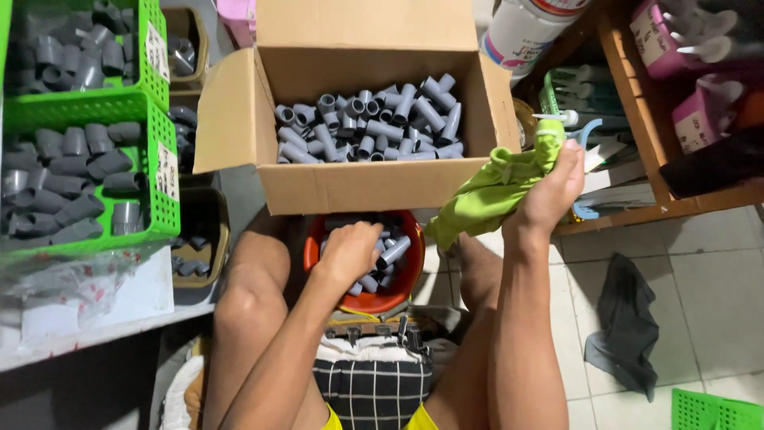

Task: Cleaning and inspecting PVC pipe fittings by wiping them with a cloth and transferring them from a box to a bucket.

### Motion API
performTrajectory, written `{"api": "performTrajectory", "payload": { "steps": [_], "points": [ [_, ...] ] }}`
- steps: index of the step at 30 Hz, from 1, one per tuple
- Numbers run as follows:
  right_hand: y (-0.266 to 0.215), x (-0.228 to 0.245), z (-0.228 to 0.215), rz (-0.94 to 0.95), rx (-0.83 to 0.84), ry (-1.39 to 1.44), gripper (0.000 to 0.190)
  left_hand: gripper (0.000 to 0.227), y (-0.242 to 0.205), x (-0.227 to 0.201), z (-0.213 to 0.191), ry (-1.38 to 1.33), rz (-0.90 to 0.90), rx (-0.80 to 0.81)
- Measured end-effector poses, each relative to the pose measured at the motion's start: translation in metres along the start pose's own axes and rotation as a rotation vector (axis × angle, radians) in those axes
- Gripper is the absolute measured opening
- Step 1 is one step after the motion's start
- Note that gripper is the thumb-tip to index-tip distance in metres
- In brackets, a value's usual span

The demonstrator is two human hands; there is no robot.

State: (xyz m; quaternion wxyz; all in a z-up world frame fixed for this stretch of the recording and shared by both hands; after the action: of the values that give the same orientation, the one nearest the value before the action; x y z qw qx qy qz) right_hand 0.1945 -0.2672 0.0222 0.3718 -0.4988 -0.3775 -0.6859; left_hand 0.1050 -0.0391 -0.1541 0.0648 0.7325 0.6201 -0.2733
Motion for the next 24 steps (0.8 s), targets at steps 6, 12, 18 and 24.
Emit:
{"api": "performTrajectory", "payload": {
  "steps": [6,12,18,24],
  "points": [
    [0.000,-0.003,0.012,-0.045,0.040,-0.073,0.025,0.023,0.019,-0.030,-0.164,-0.141,0.389,-0.666],
    [0.004,-0.019,0.014,-0.067,0.133,-0.109,0.025,0.079,0.166,0.092,-0.105,0.063,-0.124,-0.155],
    [0.002,-0.026,0.019,-0.103,0.180,-0.169,0.023,0.057,0.236,0.153,-0.061,0.167,-0.079,-0.276],
    [-0.013,-0.012,0.044,-0.167,0.278,-0.211,0.022,0.030,0.127,0.077,-0.171,-0.203,0.083,-0.689]
  ]
}}
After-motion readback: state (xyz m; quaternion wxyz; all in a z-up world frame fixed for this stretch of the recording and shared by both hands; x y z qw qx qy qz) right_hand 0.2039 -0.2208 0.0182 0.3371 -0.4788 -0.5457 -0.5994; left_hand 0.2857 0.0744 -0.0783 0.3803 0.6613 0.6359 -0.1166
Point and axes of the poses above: each hand's wrist, its own y-axis towards the middle knuckle, its own z-axis out of the palm, x = y × z, the point moved 10 cm from there along y, towards the middle knuckle, and after that the axes turned 3 degrees about x, right-handed, at the moved point
